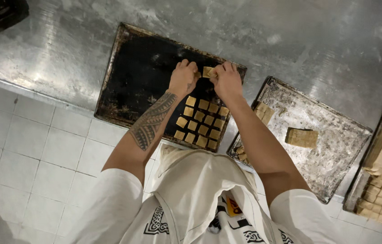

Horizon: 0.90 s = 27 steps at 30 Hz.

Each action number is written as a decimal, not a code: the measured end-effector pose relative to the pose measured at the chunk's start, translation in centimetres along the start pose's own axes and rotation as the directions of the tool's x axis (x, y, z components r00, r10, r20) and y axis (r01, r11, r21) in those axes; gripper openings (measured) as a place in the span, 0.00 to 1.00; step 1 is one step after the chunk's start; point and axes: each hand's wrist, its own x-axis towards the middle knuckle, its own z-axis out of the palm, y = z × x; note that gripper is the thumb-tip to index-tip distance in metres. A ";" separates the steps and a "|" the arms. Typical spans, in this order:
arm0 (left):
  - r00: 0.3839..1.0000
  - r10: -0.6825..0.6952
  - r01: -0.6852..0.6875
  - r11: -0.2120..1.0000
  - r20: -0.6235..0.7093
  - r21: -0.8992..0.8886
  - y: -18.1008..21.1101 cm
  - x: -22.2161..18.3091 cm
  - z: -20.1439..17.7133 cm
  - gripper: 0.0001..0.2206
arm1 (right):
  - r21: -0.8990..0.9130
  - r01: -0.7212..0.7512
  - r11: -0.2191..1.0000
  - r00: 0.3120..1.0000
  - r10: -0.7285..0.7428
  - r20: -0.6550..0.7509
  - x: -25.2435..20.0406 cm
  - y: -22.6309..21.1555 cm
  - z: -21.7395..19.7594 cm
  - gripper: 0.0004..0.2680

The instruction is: The person picks up square dough pieces from one tray and places them in neat rows on a separate dark baking sheet by hand.

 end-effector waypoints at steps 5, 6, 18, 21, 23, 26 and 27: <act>0.995 0.098 -0.096 0.991 -0.023 0.089 -0.9 -0.3 1.5 0.06 | 0.184 -0.032 0.982 0.990 0.056 -0.130 -1.8 1.7 -0.5 0.07; 0.995 0.102 -0.100 0.989 -0.015 0.112 -1.1 -0.3 1.7 0.05 | 0.258 -0.106 0.960 0.986 0.135 -0.098 -2.6 2.4 -1.0 0.08; 0.966 -0.040 -0.026 0.968 -0.257 -0.251 -0.2 -3.2 -0.7 0.04 | 0.114 -0.176 0.978 0.983 0.168 0.076 -8.0 5.9 -0.7 0.13; 0.958 -0.227 0.105 0.845 -0.173 -0.524 1.2 -5.6 -1.9 0.06 | 0.039 -0.094 0.995 0.994 0.091 0.062 -8.9 5.1 -1.1 0.14; 0.940 -0.341 0.271 0.738 0.005 -0.618 2.7 -6.9 -2.2 0.07 | 0.018 -0.149 0.989 0.980 0.146 0.134 -9.0 4.8 -2.1 0.13; 0.872 -0.390 0.483 0.594 0.294 -0.643 5.1 -8.6 -1.5 0.11 | 0.175 -0.310 0.935 0.950 0.294 0.107 -10.2 4.3 -3.1 0.16; 0.880 -0.342 0.473 0.562 0.329 -0.679 6.1 -8.9 -0.8 0.11 | 0.264 -0.333 0.905 0.942 0.309 0.127 -11.0 4.4 -3.5 0.15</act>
